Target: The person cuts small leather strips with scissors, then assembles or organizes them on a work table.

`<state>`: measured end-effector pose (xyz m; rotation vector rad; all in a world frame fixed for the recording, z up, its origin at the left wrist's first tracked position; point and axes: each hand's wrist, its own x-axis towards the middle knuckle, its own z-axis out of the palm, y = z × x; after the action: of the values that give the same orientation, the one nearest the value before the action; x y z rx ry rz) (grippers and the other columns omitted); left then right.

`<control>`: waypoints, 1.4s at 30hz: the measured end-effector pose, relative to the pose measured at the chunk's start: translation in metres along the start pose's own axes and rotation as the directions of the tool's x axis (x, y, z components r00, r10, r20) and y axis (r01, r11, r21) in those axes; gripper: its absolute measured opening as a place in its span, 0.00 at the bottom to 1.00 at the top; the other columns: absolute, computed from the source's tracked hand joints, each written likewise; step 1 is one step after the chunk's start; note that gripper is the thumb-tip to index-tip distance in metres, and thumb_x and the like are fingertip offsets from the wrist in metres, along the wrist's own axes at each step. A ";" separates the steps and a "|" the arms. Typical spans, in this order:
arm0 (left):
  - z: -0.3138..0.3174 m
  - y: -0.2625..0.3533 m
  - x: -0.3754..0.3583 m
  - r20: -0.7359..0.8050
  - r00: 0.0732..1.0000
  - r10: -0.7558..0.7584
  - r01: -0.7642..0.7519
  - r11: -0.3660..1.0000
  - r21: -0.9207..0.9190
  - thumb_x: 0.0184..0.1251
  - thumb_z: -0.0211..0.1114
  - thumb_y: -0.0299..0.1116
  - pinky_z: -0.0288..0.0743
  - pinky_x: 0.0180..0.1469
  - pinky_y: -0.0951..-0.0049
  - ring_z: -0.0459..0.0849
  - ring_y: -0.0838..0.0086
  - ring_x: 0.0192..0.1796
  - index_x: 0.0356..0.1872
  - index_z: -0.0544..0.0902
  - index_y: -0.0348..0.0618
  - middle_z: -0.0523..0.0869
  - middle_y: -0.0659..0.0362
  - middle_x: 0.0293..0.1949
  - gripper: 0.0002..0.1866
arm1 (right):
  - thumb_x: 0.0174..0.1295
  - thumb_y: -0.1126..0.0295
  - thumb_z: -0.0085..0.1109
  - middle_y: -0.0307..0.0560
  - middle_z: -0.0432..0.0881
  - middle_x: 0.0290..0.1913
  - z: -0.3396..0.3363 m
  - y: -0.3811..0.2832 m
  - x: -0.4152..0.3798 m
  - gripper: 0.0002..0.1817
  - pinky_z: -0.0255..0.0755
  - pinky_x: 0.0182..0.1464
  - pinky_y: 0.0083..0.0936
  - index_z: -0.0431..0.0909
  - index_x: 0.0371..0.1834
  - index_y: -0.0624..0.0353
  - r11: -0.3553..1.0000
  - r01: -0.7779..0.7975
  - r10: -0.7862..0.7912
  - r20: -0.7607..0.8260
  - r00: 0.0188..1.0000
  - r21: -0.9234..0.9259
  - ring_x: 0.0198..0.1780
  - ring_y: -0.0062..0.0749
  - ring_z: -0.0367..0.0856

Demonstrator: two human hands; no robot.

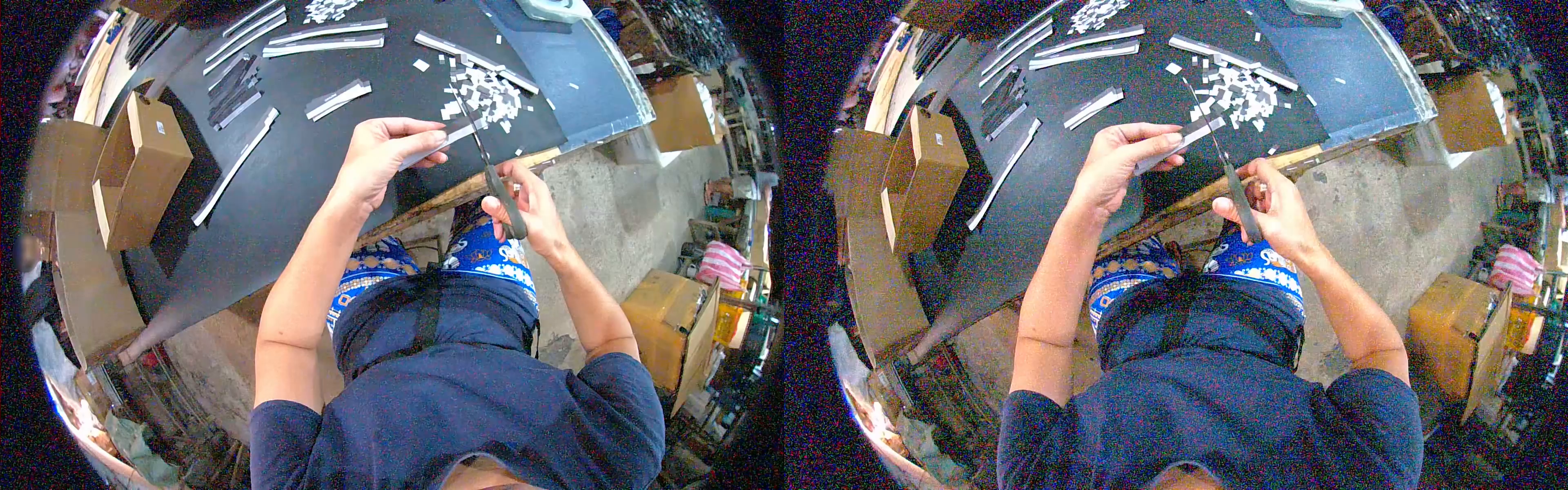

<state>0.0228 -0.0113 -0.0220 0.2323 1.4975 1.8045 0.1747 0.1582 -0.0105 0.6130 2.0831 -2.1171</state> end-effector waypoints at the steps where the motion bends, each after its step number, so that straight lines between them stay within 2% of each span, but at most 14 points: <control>1: 0.000 0.000 0.000 -0.003 1.000 -0.005 0.005 1.000 -0.001 0.57 0.70 0.30 0.80 0.38 0.78 0.86 0.75 0.33 0.40 0.84 0.35 0.87 0.57 0.33 0.12 | 0.50 0.61 0.74 0.39 0.74 0.22 0.000 -0.001 0.000 0.29 0.63 0.18 0.17 0.68 0.49 0.64 1.000 0.001 -0.001 0.000 1.000 0.000 0.19 0.18 0.71; 10: -0.003 -0.001 0.006 0.006 0.999 -0.046 0.046 0.999 -0.029 0.58 0.70 0.29 0.81 0.39 0.77 0.86 0.75 0.34 0.42 0.84 0.33 0.87 0.55 0.35 0.13 | 0.52 0.66 0.73 0.36 0.75 0.22 -0.002 0.005 0.005 0.26 0.60 0.18 0.15 0.70 0.50 0.63 0.999 -0.004 0.004 -0.003 1.000 0.037 0.20 0.15 0.70; 16: -0.006 -0.002 0.013 0.030 0.995 -0.098 0.100 0.994 -0.049 0.59 0.68 0.28 0.82 0.39 0.78 0.86 0.74 0.35 0.43 0.83 0.32 0.87 0.55 0.36 0.13 | 0.54 0.65 0.70 0.36 0.74 0.19 -0.003 0.004 0.006 0.26 0.60 0.16 0.17 0.70 0.52 0.65 0.998 -0.041 0.041 0.022 0.999 0.037 0.15 0.17 0.70; 26: -0.010 -0.001 0.020 0.060 0.987 -0.147 0.149 0.988 -0.041 0.59 0.68 0.29 0.82 0.40 0.78 0.86 0.74 0.35 0.43 0.83 0.32 0.87 0.53 0.37 0.13 | 0.56 0.64 0.69 0.36 0.72 0.18 -0.005 0.002 0.005 0.23 0.62 0.14 0.18 0.71 0.50 0.64 0.990 -0.116 0.113 0.047 0.993 0.079 0.13 0.19 0.71; 32: -0.013 -0.002 0.023 0.061 0.972 -0.229 0.231 0.972 -0.033 0.59 0.68 0.29 0.83 0.41 0.78 0.87 0.73 0.36 0.45 0.82 0.31 0.87 0.52 0.37 0.15 | 0.57 0.64 0.68 0.36 0.73 0.18 -0.002 0.007 0.004 0.21 0.62 0.13 0.18 0.71 0.47 0.63 0.983 -0.132 0.124 0.066 0.990 0.131 0.13 0.20 0.71; 34: -0.014 -0.004 0.023 0.051 0.964 -0.263 0.266 0.961 -0.070 0.57 0.69 0.25 0.83 0.39 0.79 0.87 0.72 0.34 0.43 0.82 0.29 0.87 0.49 0.36 0.14 | 0.57 0.65 0.68 0.36 0.73 0.18 -0.003 0.011 0.004 0.20 0.62 0.13 0.18 0.71 0.47 0.63 0.980 -0.134 0.125 0.073 0.990 0.148 0.13 0.20 0.71; 40: -0.013 0.004 0.012 0.046 0.964 -0.260 0.261 0.965 -0.020 0.56 0.69 0.25 0.83 0.40 0.78 0.87 0.73 0.34 0.43 0.82 0.28 0.87 0.51 0.36 0.14 | 0.56 0.65 0.68 0.38 0.74 0.18 0.000 0.006 0.003 0.21 0.64 0.13 0.18 0.70 0.48 0.63 0.970 -0.177 0.159 0.112 0.981 0.169 0.12 0.22 0.72; 41: -0.012 0.004 0.011 0.052 0.964 -0.262 0.263 0.965 -0.019 0.56 0.69 0.25 0.83 0.40 0.78 0.87 0.73 0.34 0.43 0.82 0.28 0.87 0.51 0.36 0.14 | 0.56 0.65 0.69 0.39 0.76 0.20 -0.001 0.004 0.007 0.23 0.65 0.14 0.18 0.70 0.48 0.63 0.980 -0.127 0.115 0.087 0.990 0.150 0.13 0.23 0.73; 42: -0.012 0.005 0.009 0.073 0.975 -0.212 0.206 0.975 0.086 0.57 0.70 0.27 0.81 0.39 0.79 0.87 0.74 0.33 0.43 0.83 0.29 0.87 0.52 0.34 0.14 | 0.55 0.65 0.69 0.41 0.77 0.21 -0.003 0.001 0.011 0.24 0.66 0.14 0.18 0.69 0.49 0.64 0.989 -0.077 0.070 0.059 0.996 0.128 0.14 0.24 0.75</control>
<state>0.0079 -0.0147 -0.0240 0.1778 1.4780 1.5542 0.1653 0.1633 -0.0155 0.6298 1.8759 -2.2159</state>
